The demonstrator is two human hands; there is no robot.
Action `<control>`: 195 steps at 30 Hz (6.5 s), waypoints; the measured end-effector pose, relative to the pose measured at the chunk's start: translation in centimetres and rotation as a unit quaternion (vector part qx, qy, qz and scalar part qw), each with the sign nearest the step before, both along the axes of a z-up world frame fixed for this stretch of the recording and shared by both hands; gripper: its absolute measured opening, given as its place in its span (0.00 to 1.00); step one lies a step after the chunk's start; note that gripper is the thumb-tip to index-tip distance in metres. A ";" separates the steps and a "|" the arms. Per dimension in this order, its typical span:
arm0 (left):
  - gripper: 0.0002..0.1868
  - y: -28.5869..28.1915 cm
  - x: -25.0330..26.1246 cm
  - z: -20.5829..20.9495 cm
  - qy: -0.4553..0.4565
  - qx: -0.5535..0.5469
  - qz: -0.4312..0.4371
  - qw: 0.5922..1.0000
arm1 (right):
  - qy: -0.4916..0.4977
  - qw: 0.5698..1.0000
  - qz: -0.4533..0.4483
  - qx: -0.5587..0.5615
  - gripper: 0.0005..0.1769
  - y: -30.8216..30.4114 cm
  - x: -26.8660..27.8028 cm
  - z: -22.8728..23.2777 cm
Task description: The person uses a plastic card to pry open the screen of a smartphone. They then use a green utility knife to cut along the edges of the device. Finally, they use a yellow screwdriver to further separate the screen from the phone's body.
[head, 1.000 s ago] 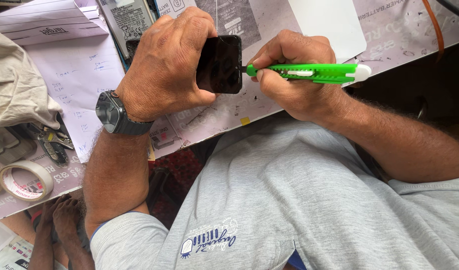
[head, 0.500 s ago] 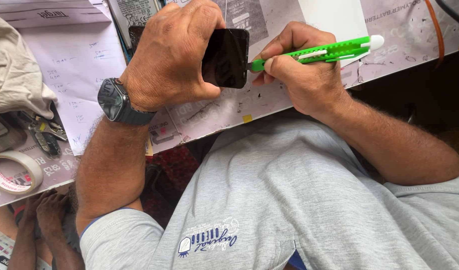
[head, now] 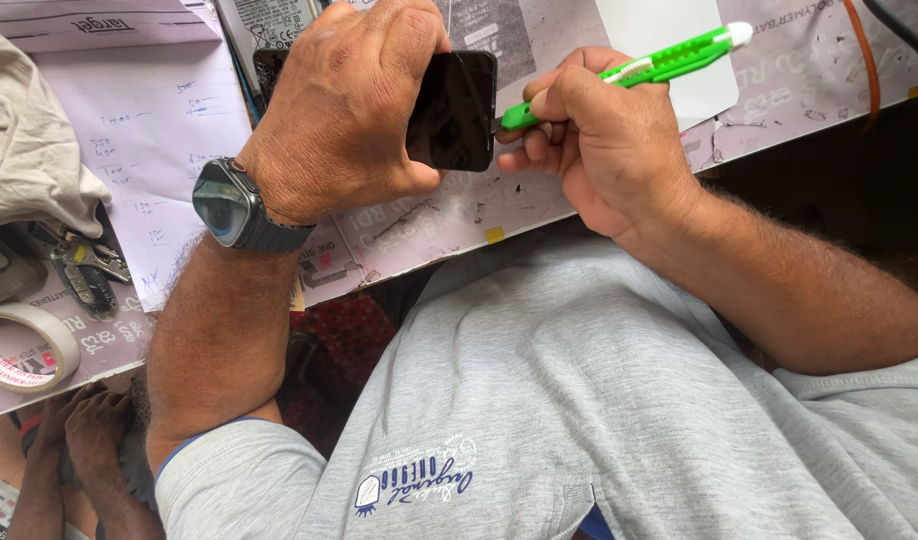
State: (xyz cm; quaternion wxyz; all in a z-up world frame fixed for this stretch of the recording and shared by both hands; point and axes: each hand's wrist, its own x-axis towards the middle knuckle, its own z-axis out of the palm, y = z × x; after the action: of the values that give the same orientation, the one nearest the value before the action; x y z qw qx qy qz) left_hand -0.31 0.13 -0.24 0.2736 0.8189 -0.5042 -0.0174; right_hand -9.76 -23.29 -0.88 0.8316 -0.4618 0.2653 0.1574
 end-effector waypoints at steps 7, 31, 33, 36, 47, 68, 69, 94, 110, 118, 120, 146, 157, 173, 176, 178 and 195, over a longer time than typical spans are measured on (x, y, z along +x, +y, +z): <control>0.39 0.0 0.1 0.0 0.020 -0.009 -0.010 1.000 | -0.222 0.945 0.125 -0.203 0.03 -1.3 -1.1 -0.9; 0.39 -0.2 0.0 -0.1 0.019 0.012 -0.005 1.000 | -0.128 0.986 0.081 -0.065 0.03 -0.8 -1.0 -1.4; 0.39 -0.1 0.1 0.0 0.014 0.016 0.001 1.000 | -0.091 0.993 0.060 -0.041 0.03 -0.7 -0.9 -1.3; 0.40 -0.1 0.1 0.0 0.016 0.001 -0.009 1.000 | -0.075 0.994 0.064 -0.046 0.02 -0.5 -1.0 -1.0; 0.39 -0.1 0.2 0.0 0.036 0.014 -0.002 0.999 | -0.271 0.901 0.202 -0.273 0.02 -1.6 -1.1 -1.2; 0.37 -0.1 0.2 0.2 0.038 0.015 -0.003 0.999 | -0.185 0.946 0.130 -0.233 0.03 -0.5 -1.5 0.0; 0.36 0.0 0.1 0.1 0.055 0.017 -0.001 0.998 | -0.214 0.935 0.144 -0.244 0.03 -0.7 -1.6 -0.3; 0.37 0.5 0.3 -0.3 0.030 -0.017 -0.017 0.999 | -0.155 0.967 0.193 -0.054 0.04 -2.5 1.2 -1.1; 0.38 0.3 0.0 -0.7 0.005 -0.023 0.002 1.000 | -0.012 0.999 0.024 -0.033 0.08 0.1 -0.2 0.4; 0.36 0.3 0.1 0.0 0.021 -0.041 -0.014 0.999 | -0.019 0.999 0.022 -0.036 0.05 0.4 -0.4 -0.2; 0.38 -0.1 0.5 0.6 0.038 -0.036 -0.023 0.998 | -0.095 0.990 0.057 -0.089 0.03 -0.2 -0.1 -0.3; 0.41 -1.4 0.4 3.1 0.094 0.072 0.112 0.987 | -0.541 0.534 0.193 -0.621 0.14 -5.3 2.9 -0.1; 0.38 -0.7 0.7 2.7 0.087 0.021 0.081 0.993 | -0.476 0.528 0.139 -0.689 0.10 -8.6 3.2 0.2; 0.37 0.1 0.8 1.9 0.076 0.003 0.055 0.996 | -0.203 0.636 0.282 -0.689 0.14 -8.4 7.3 6.2; 0.39 0.1 0.8 1.7 0.075 0.011 0.061 0.995 | -0.135 0.544 0.343 -0.754 0.25 -7.8 7.2 6.7; 0.40 0.1 0.8 1.6 0.071 0.011 0.062 0.996 | -0.113 0.483 0.361 -0.790 0.33 -7.1 7.0 5.6; 0.37 0.2 0.4 2.0 0.027 -0.009 0.035 0.999 | -0.123 0.567 0.340 -0.740 0.35 -7.1 5.2 5.7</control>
State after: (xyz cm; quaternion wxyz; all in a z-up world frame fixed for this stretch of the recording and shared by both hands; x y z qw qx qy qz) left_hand 0.10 0.35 1.78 0.2951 0.8329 -0.4675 -0.0248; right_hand -4.51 -30.40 4.85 0.1092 -0.9868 0.0082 0.1190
